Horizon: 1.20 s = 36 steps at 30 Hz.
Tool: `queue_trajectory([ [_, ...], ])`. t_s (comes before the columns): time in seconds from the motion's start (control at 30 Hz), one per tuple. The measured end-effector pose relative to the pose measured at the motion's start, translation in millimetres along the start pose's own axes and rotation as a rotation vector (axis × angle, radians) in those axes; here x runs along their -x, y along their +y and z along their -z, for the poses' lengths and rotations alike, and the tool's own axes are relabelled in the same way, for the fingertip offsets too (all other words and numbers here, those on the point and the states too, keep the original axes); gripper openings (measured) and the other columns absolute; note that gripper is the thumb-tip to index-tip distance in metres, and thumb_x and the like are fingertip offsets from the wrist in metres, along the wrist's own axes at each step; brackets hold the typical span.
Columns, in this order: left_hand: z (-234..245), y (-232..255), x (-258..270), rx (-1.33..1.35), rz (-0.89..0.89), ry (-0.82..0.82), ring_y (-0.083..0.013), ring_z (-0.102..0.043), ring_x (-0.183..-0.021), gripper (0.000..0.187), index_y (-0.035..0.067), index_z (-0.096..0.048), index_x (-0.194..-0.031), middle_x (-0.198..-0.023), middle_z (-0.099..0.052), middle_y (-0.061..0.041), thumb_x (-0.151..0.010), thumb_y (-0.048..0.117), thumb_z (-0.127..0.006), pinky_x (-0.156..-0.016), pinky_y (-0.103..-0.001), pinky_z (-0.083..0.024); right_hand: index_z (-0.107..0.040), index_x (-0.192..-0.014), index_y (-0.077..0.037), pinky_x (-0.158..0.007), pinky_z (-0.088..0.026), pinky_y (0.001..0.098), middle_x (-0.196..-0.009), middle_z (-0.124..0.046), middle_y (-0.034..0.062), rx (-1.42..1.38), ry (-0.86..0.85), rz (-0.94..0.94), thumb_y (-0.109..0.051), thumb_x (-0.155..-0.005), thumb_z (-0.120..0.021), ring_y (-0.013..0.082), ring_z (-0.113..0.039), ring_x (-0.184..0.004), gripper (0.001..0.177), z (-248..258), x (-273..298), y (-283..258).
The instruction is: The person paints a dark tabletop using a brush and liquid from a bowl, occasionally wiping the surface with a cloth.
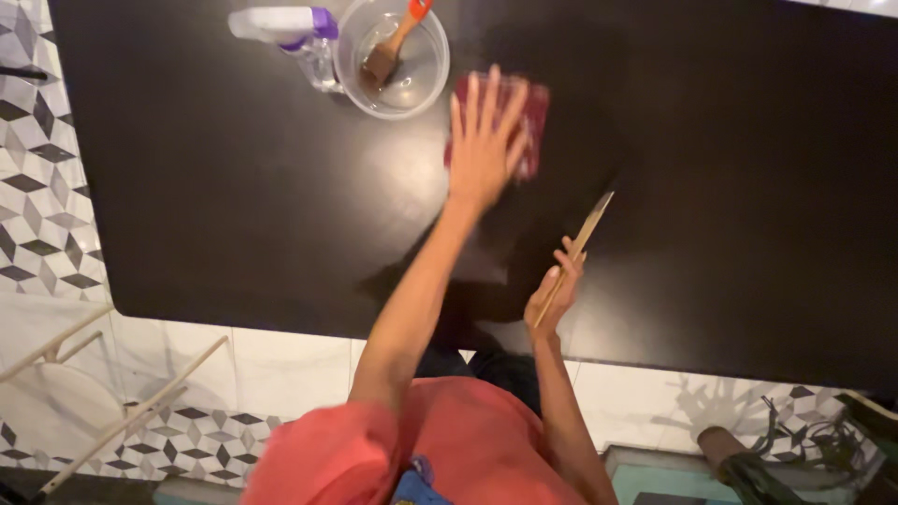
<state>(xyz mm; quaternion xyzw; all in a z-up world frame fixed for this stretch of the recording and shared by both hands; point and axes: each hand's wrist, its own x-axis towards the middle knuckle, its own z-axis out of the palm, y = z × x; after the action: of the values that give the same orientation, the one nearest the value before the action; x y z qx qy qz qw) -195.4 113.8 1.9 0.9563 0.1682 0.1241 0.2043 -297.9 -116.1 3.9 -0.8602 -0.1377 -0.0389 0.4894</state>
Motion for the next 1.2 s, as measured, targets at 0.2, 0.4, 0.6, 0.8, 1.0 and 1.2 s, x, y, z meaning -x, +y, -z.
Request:
queue_trajectory([
  [0.2, 27.9, 23.1, 85.2, 0.039, -0.007, -0.153, -0.0414, -0.020, -0.158, 0.072, 0.025, -0.029, -0.164, -0.171, -0.021, -0.016, -0.101, 0.041, -0.060, -0.127, -0.062, -0.017, -0.052, -0.129, 0.000, -0.129, -0.023, 0.0574, -0.147, -0.055, 0.0268, 0.095, 0.003, -0.008, -0.010, -0.110, -0.044, 0.0456, -0.047, -0.143, 0.023, -9.9, 15.1, 4.0],
  [0.4, 11.4, 4.8, -2.4, 0.078, 0.001, -0.017, -0.0426, -0.018, -0.160, 0.069, 0.025, -0.028, -0.165, -0.172, -0.019, -0.016, -0.105, 0.041, -0.059, -0.131, -0.060, -0.015, -0.055, -0.125, 0.002, -0.128, -0.025, 0.0586, -0.144, -0.054, 0.0273, 0.163, -0.009, 0.016, -0.005, -0.105, -0.047, 0.0447, -0.049, -0.140, 0.022, -13.3, 16.8, 13.7],
  [0.6, -20.3, -23.5, -128.6, -0.031, 0.057, 0.141, -0.0443, -0.013, -0.159, 0.070, 0.023, -0.026, -0.165, -0.171, -0.016, -0.016, -0.106, 0.042, -0.059, -0.130, -0.063, -0.012, -0.056, -0.125, 0.001, -0.127, -0.026, 0.0612, -0.146, -0.051, 0.0263, 0.222, -0.034, 0.029, -0.003, -0.105, -0.049, 0.0452, -0.045, -0.142, 0.022, -15.4, 16.4, 16.4],
  [0.8, -20.2, -21.7, -132.1, -0.026, -0.001, 0.095, -0.0453, -0.010, -0.157, 0.070, 0.025, -0.026, -0.164, -0.170, -0.014, -0.016, -0.105, 0.043, -0.060, -0.127, -0.064, -0.011, -0.055, -0.127, 0.000, -0.126, -0.025, 0.0630, -0.146, -0.050, 0.0245, 0.238, -0.045, 0.043, -0.004, -0.104, -0.050, 0.0430, -0.046, -0.141, 0.024, -14.2, 14.3, 13.5],
  [1.0, 1.5, 15.7, -10.7, 0.062, -0.077, -0.070, -0.0447, -0.012, -0.158, 0.069, 0.027, -0.029, -0.163, -0.170, -0.016, -0.018, -0.103, 0.045, -0.057, -0.127, -0.064, -0.010, -0.054, -0.127, -0.001, -0.126, -0.027, 0.0602, -0.147, -0.049, 0.0249, 0.222, -0.023, 0.087, -0.005, -0.106, -0.049, 0.0442, -0.044, -0.142, 0.022, -11.1, 12.9, 9.0],
  [1.2, 20.5, 29.0, 77.2, 0.104, -0.076, -0.129, -0.0444, -0.016, -0.156, 0.071, 0.025, -0.030, -0.162, -0.168, -0.023, -0.019, -0.100, 0.047, -0.056, -0.124, -0.065, -0.013, -0.055, -0.126, 0.000, -0.125, -0.028, 0.0599, -0.145, -0.051, 0.0255, 0.172, 0.003, 0.102, -0.006, -0.106, -0.048, 0.0450, -0.046, -0.141, 0.022, -12.0, 15.1, 7.5],
])
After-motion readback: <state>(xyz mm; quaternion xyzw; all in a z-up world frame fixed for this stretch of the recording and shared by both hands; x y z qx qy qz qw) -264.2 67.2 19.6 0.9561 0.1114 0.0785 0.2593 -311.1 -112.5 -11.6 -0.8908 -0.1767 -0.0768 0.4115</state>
